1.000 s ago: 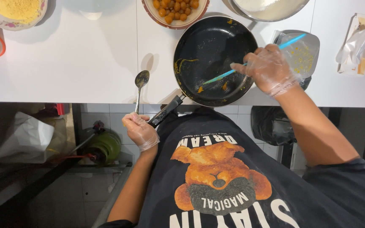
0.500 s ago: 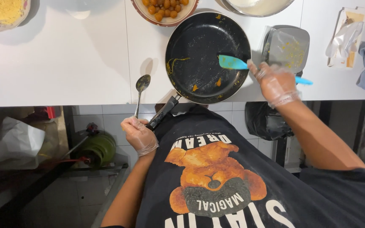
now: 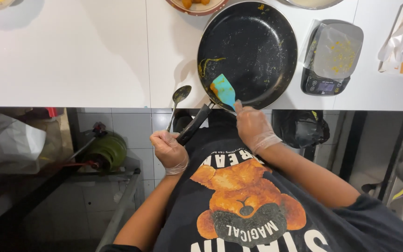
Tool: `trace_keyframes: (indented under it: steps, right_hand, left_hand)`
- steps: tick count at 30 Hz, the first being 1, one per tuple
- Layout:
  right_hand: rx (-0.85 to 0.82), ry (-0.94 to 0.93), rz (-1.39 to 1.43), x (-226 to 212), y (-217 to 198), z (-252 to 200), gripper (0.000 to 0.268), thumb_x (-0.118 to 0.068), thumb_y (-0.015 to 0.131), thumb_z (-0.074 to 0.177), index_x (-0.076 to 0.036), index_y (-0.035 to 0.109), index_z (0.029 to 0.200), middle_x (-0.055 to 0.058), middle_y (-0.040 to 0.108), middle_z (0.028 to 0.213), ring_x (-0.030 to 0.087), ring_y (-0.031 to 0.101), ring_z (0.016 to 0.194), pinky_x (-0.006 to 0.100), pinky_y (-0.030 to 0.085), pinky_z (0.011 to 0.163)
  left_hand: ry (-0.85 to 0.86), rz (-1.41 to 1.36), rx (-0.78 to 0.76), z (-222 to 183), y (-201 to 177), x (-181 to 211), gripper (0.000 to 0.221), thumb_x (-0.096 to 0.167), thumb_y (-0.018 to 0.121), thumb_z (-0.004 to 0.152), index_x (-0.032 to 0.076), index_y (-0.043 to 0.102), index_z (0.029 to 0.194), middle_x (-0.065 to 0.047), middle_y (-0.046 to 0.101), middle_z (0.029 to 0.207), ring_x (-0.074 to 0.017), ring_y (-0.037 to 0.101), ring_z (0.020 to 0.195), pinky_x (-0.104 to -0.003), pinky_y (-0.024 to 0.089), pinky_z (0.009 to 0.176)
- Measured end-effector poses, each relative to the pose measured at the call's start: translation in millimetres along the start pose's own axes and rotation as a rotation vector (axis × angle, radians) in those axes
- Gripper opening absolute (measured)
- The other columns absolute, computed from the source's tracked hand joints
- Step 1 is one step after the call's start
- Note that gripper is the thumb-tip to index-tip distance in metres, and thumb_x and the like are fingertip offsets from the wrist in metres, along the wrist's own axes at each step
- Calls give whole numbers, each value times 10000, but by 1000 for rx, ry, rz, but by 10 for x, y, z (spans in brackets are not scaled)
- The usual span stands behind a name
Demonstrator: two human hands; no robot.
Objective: Portioning dough using a digital scale and rolling it into small balls by hand for pineapple jam cookies.
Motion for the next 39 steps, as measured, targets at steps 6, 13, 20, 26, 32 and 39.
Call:
trace_keyframes:
  steps: [6, 13, 20, 26, 32, 39]
  right_hand:
    - [157, -44, 739, 218, -351, 361, 289, -218, 672, 932, -92, 781, 1169, 164, 754, 856, 354, 736, 783, 408, 573, 700]
    - [-230, 239, 1381, 774, -964, 31, 377, -29, 549, 1012, -116, 649, 1365, 144, 701, 832, 79, 521, 438, 241, 472, 396]
    - [-71, 101, -338, 2217, -1001, 414, 1147, 89, 700, 823, -464, 207, 1699, 35, 656, 1004, 263, 677, 643, 351, 538, 426]
    - [-174, 252, -2, 2087, -1091, 290, 673, -613, 221, 1188, -92, 590, 975, 51, 533, 689, 245, 568, 508, 407, 561, 528]
    - [111, -202, -339, 1388, -884, -412, 442, -192, 629, 986, -238, 623, 1425, 25, 763, 977, 169, 755, 741, 295, 617, 594]
    - [-25, -181, -167, 1074, -100, -410, 470, -159, 581, 940, -151, 584, 1410, 47, 715, 784, 233, 738, 655, 384, 609, 561]
  left_hand:
    - [-14, -22, -30, 35, -18, 58, 269, 210, 448, 1098, 149, 493, 840, -4, 682, 592, -291, 672, 545, -362, 536, 559]
    - [48, 45, -17, 123, -3, 57, 235, 196, 453, 1098, 158, 504, 871, 33, 693, 607, -229, 688, 566, -315, 546, 585]
    - [102, -26, -68, 199, -4, 229, 275, 204, 294, 1134, 82, 450, 943, 5, 610, 697, -108, 486, 491, -248, 390, 466]
    - [-21, -72, -140, 180, -15, 247, 214, 178, 290, 1096, 111, 426, 945, -2, 617, 714, -127, 522, 568, -285, 413, 556]
    - [32, 52, 26, 136, -13, 71, 237, 208, 458, 1119, 180, 493, 886, 88, 667, 595, -194, 656, 556, -278, 533, 643]
    - [-6, -15, 32, 36, -22, 163, 242, 186, 453, 1110, 154, 485, 872, 47, 667, 590, -201, 662, 552, -281, 533, 647]
Point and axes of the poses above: each hand's wrist, its own z-axis towards the middle knuckle, its own y-axis out of the palm, x = y × z, the point moved 10 cm from there along z, towards the middle knuckle
